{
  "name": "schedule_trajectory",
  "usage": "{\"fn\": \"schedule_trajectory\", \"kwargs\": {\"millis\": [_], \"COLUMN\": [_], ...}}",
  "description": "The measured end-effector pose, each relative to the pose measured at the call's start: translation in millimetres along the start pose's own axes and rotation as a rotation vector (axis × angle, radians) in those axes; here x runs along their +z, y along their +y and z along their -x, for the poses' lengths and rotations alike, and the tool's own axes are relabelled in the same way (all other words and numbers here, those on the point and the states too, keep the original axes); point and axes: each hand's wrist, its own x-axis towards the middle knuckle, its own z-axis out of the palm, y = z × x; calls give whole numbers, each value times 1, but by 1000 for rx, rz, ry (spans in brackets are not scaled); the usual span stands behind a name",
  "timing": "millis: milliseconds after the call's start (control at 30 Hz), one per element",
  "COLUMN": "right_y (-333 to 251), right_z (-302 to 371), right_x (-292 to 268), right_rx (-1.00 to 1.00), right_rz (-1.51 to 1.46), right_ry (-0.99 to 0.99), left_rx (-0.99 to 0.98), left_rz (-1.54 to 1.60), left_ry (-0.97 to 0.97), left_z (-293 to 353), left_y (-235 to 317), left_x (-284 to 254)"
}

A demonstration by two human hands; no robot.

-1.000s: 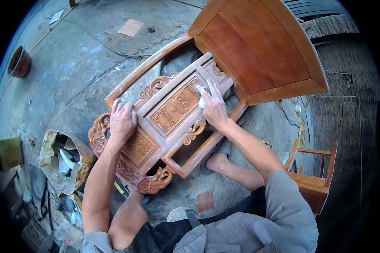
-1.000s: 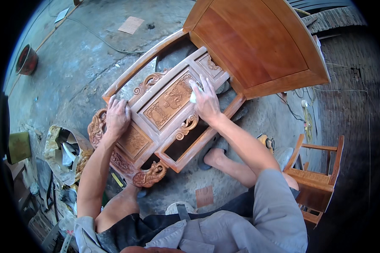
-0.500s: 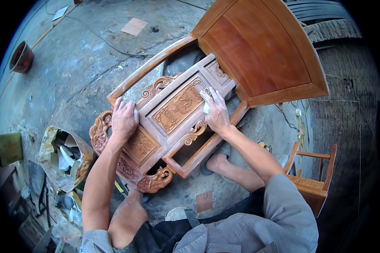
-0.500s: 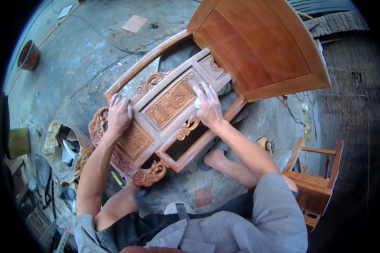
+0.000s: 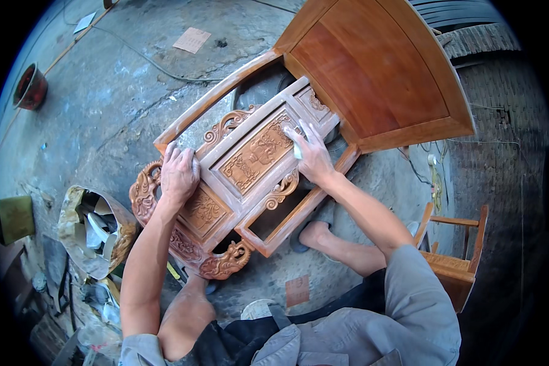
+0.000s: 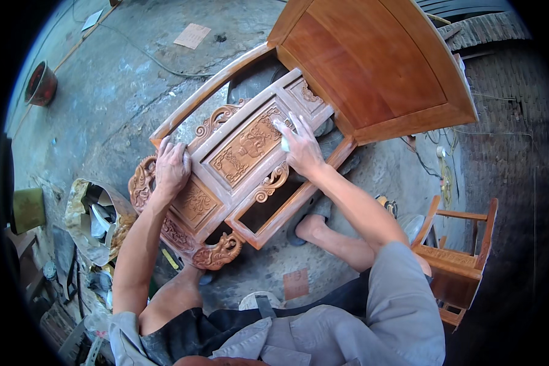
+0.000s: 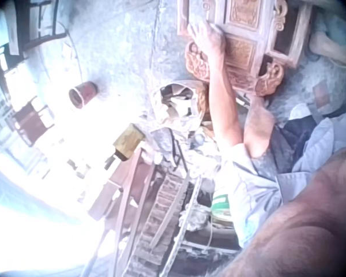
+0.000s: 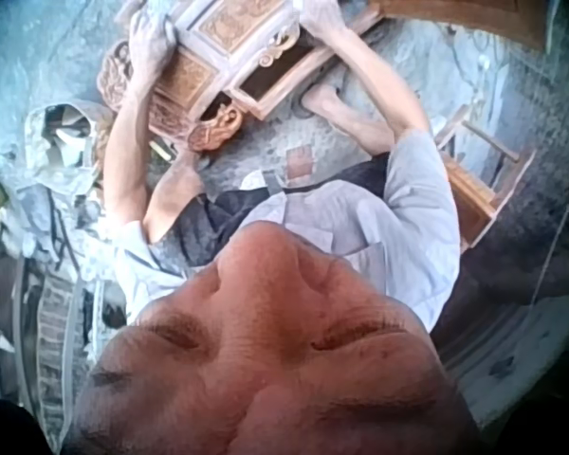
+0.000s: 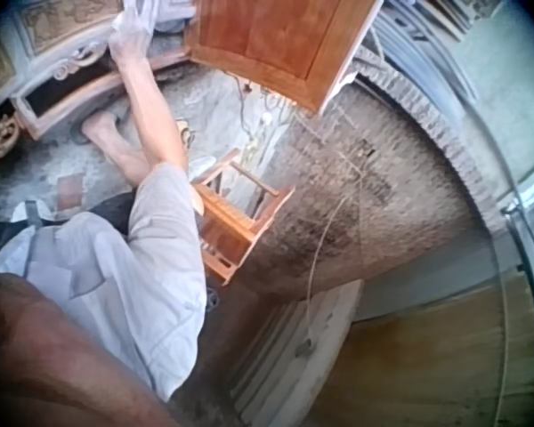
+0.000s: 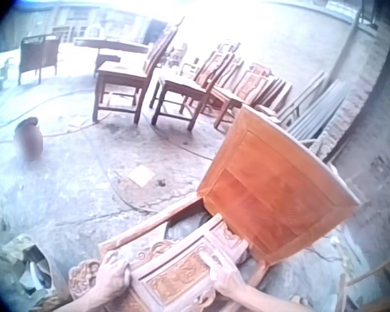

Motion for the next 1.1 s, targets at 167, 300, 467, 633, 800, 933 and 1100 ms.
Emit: {"fn": "schedule_trajectory", "kwargs": {"millis": [167,300,467,633,800,933,1100], "right_y": [5,-6,0,-18,-11,-9,-25], "right_z": [-14,3,-8,21,-5,33,37], "right_x": [1,-7,7,-6,6,-12,-6], "right_rx": [-19,8,82,67,-6,-30,61], "right_rz": [21,41,100,44,147,121,96], "right_ry": [3,-2,59,-11,-61,-66,-20], "left_rx": [-4,-8,-3,8,25,23,21], "left_rz": [-9,-11,-11,-21,-6,-11,-11], "left_ry": [-2,-7,2,13,20,9,12], "left_z": [-1,0,-1,-3,-3,1,0], "left_y": [2,0,3,-1,1,0,-1], "left_x": [2,0,2,0,1,1,4]}}
